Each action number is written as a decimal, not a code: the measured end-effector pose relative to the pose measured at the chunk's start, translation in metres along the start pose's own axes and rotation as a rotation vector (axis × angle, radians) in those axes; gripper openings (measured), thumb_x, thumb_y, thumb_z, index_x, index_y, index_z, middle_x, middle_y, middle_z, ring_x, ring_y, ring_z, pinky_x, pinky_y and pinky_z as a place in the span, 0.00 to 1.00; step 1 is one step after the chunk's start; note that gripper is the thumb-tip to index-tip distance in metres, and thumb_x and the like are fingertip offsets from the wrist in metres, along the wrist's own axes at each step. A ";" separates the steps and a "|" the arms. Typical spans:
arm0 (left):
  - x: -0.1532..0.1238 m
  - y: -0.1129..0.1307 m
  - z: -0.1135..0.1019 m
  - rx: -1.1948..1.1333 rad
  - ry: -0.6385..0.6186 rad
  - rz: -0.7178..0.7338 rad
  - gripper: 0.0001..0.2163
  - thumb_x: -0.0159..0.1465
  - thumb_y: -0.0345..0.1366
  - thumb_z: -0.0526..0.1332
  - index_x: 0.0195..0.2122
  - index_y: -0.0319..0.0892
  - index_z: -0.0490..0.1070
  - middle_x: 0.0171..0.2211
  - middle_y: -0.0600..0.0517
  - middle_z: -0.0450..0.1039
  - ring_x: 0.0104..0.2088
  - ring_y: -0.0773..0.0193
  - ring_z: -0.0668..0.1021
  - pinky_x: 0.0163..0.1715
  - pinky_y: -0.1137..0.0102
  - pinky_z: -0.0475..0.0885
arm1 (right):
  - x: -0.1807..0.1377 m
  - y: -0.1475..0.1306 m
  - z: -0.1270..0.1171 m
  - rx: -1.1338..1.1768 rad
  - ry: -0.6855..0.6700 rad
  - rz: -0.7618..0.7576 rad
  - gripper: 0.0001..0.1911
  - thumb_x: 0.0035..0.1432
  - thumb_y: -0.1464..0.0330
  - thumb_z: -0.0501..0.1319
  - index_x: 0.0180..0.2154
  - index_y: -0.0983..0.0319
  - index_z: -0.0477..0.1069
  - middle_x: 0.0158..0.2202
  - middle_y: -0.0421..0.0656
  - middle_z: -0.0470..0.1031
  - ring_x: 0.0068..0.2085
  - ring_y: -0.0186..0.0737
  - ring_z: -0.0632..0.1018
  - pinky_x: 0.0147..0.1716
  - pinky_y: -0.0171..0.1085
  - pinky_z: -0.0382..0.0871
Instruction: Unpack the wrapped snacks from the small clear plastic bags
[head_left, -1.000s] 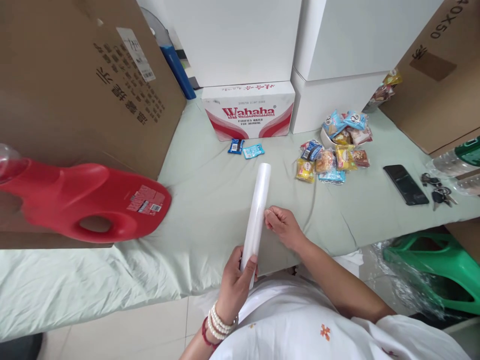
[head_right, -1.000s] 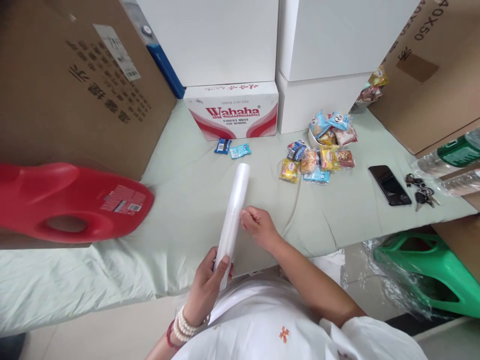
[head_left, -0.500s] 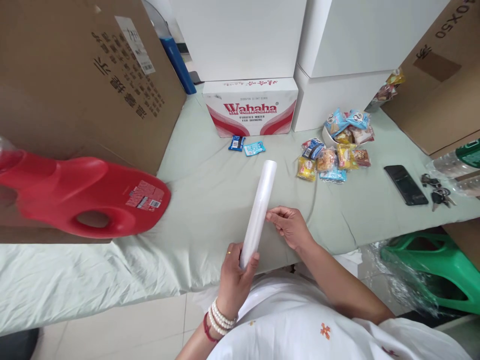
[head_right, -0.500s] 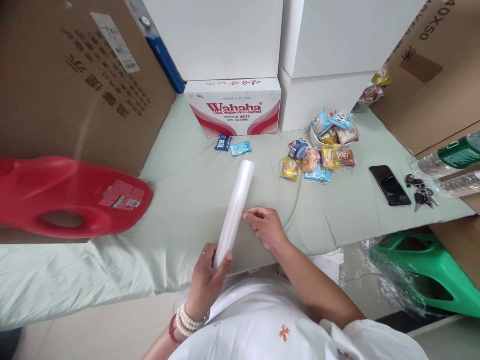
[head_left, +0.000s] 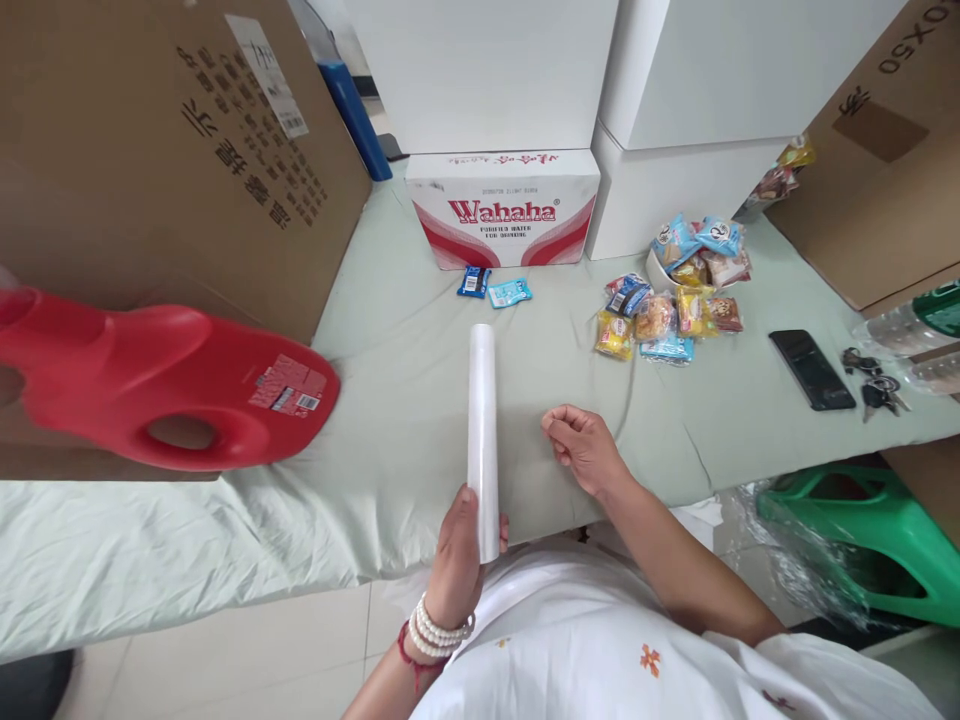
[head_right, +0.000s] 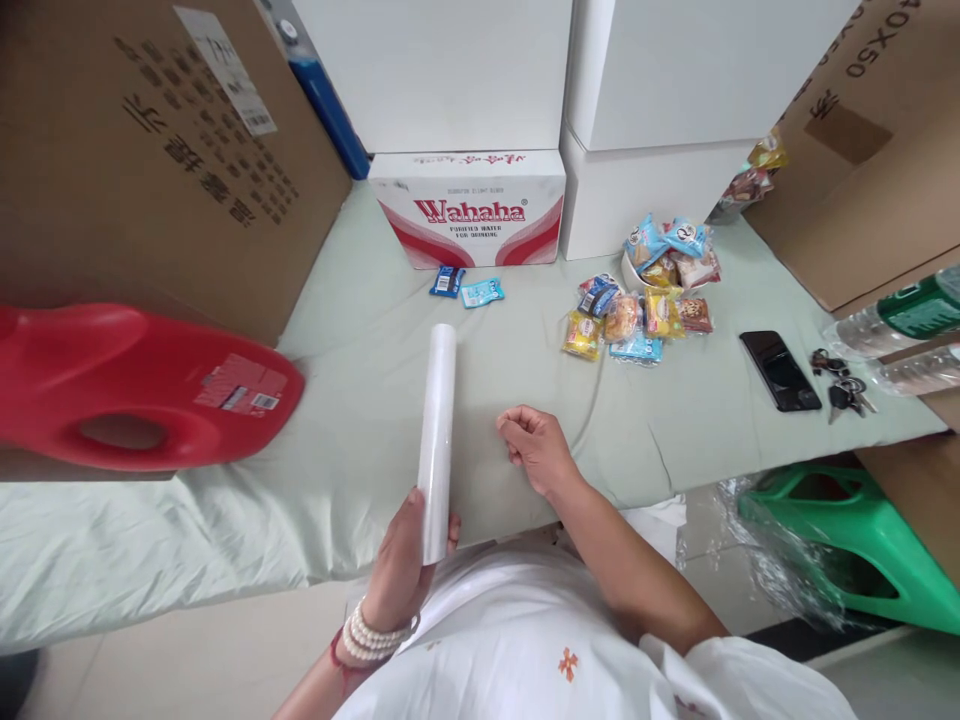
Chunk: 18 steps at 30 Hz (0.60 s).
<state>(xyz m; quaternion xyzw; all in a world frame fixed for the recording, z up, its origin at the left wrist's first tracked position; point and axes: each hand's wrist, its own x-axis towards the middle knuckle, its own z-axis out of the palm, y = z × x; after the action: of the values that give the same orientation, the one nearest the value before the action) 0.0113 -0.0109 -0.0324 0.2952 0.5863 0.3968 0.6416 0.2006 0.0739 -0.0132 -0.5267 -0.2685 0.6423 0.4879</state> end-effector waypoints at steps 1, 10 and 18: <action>0.000 0.000 -0.001 0.017 0.004 0.019 0.25 0.65 0.65 0.55 0.31 0.45 0.67 0.24 0.50 0.71 0.22 0.63 0.71 0.23 0.66 0.69 | 0.000 0.000 0.000 -0.010 -0.009 0.007 0.16 0.41 0.58 0.73 0.27 0.62 0.75 0.22 0.35 0.66 0.22 0.28 0.60 0.17 0.31 0.50; -0.004 0.000 -0.001 0.361 -0.035 0.207 0.21 0.71 0.59 0.52 0.33 0.45 0.64 0.24 0.56 0.65 0.25 0.64 0.69 0.27 0.69 0.66 | 0.005 0.000 0.009 0.004 -0.095 0.036 0.24 0.43 0.49 0.75 0.33 0.63 0.81 0.36 0.45 0.79 0.25 0.28 0.67 0.18 0.31 0.56; 0.000 0.001 -0.001 0.661 0.055 0.435 0.19 0.71 0.55 0.52 0.37 0.44 0.69 0.32 0.52 0.67 0.31 0.61 0.70 0.34 0.66 0.68 | 0.008 -0.001 0.006 -0.015 -0.009 0.010 0.19 0.40 0.56 0.75 0.28 0.63 0.77 0.22 0.37 0.69 0.22 0.28 0.62 0.17 0.31 0.50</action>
<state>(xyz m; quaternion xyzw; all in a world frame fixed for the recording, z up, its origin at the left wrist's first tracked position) 0.0100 -0.0101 -0.0318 0.5924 0.6231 0.3210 0.3971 0.1959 0.0827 -0.0136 -0.5287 -0.2732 0.6450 0.4795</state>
